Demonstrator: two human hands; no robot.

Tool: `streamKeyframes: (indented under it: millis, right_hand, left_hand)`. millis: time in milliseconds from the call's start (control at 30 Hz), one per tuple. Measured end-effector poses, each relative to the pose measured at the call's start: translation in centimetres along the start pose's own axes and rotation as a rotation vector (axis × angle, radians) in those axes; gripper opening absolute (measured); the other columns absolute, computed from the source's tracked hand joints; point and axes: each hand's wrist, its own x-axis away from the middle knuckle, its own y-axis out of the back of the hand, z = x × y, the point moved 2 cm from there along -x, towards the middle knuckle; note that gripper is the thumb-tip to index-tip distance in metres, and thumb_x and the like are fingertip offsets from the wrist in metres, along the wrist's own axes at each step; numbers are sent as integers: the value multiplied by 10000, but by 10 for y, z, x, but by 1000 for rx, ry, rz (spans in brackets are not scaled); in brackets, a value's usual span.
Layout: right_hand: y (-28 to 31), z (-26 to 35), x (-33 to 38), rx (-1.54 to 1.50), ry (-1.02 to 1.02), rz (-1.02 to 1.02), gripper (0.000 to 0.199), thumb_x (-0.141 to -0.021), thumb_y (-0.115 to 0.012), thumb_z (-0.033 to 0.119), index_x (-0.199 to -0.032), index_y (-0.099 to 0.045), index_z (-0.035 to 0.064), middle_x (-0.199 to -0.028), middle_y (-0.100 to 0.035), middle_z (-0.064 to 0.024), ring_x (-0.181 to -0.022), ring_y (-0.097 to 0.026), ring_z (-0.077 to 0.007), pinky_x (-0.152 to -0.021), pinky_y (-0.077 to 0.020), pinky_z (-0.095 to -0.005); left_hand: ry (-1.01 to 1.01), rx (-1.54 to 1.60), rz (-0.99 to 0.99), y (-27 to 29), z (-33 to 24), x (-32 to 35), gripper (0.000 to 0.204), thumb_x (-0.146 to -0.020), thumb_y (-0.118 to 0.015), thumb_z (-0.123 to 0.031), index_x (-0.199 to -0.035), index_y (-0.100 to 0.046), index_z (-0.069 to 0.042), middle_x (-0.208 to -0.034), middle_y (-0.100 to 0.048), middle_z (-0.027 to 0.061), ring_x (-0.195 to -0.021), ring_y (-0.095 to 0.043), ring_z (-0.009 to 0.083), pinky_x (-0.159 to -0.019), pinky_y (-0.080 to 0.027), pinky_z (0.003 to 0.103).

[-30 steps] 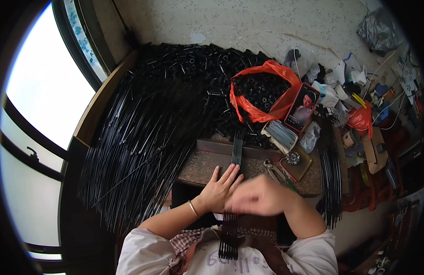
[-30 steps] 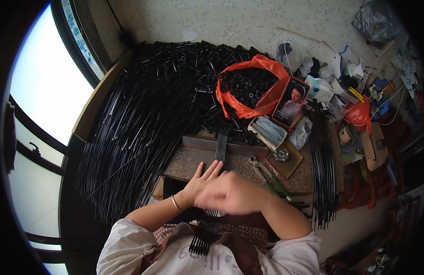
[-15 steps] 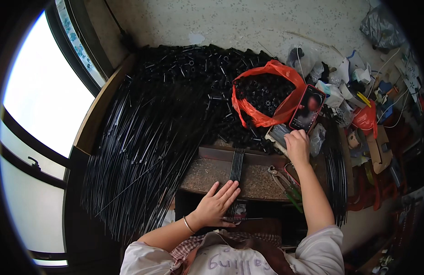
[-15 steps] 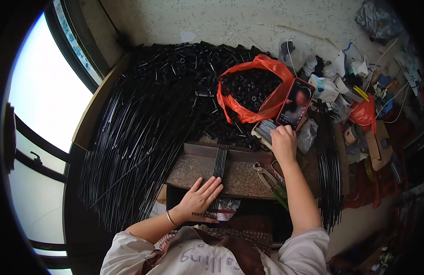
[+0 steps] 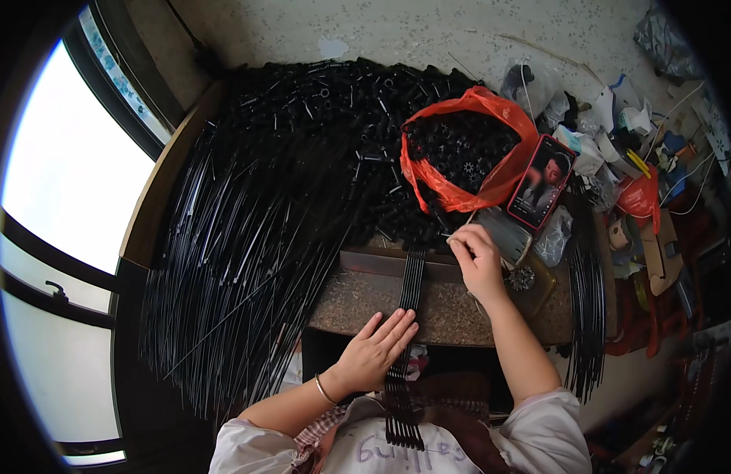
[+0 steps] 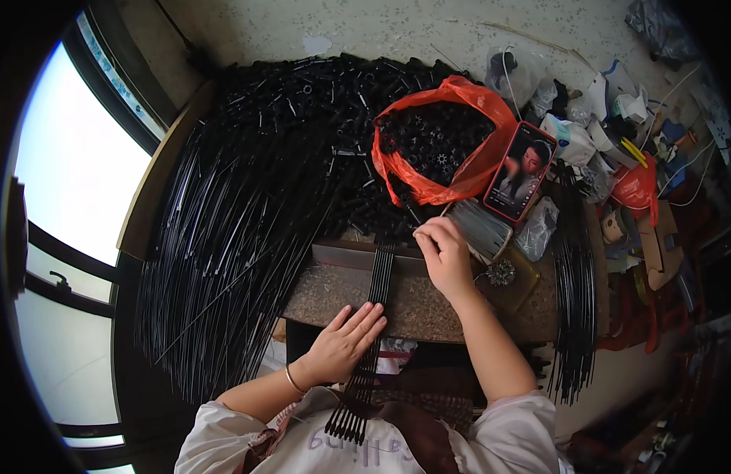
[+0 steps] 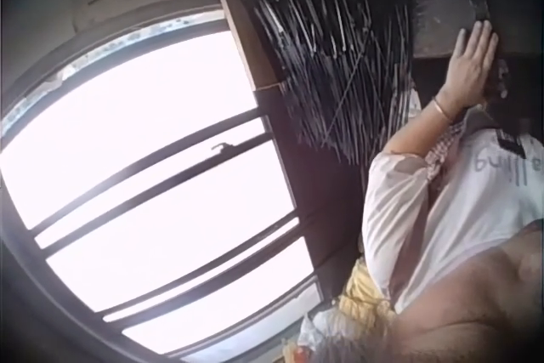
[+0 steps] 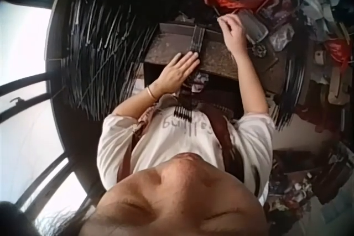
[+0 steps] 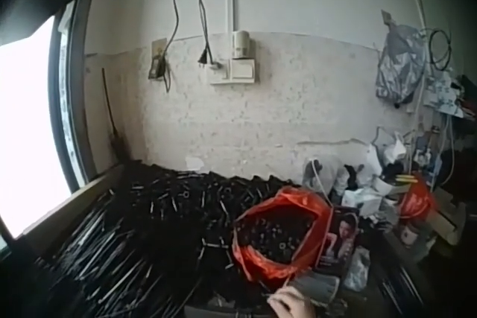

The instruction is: Assembling or processing bundles of long black rods or wires at a manufacturing workstation.

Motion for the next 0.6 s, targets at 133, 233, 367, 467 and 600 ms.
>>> streamKeyframes:
  millis: [133, 233, 367, 467, 600]
  right_hand:
    - [-11, -8, 8, 535, 237, 378, 108, -659, -470, 25, -745, -536, 30, -683, -477, -66, -670, -471, -224, -608, -402, -303]
    - [-8, -3, 6, 610, 228, 381, 113, -648, -471, 35, -735, -542, 31, -659, -469, -59, -663, -481, -214, -579, -414, -303]
    - [-7, -4, 6, 652, 194, 372, 106, -646, -471, 37, -723, -543, 28, -658, -471, -61, -657, -487, -218, -559, -418, -308]
    - [-8, -5, 5, 609, 184, 366, 105, -647, -471, 35, -723, -542, 23, -655, -469, -68, -648, -486, -224, -558, -417, -309]
    - [-8, -4, 7, 624, 173, 374, 104, -646, -473, 37, -725, -541, 20, -650, -464, -73, -649, -485, -226, -556, -417, -310]
  left_hand:
    - [1, -25, 11, -1, 3, -2, 527, -666, -369, -117, -1167, -260, 3, -1236, -227, 136, -1151, -212, 235, -919, -165, 376]
    - [-4, -50, 2, 0, 5, -4, 502, -682, -348, -101, -1166, -263, 2, -1235, -229, 134, -1149, -217, 235, -916, -174, 375]
    - [6, -23, -6, 1, 4, -7, 487, -695, -338, -102, -1166, -266, 1, -1235, -231, 132, -1148, -219, 235, -915, -179, 374]
    - [-2, -53, -1, -2, 4, -8, 492, -690, -344, -103, -1165, -268, 1, -1236, -229, 132, -1150, -216, 235, -916, -176, 374]
    - [3, -43, 17, -1, 3, -6, 503, -683, -349, -101, -1168, -262, 1, -1237, -226, 132, -1152, -210, 234, -918, -170, 374]
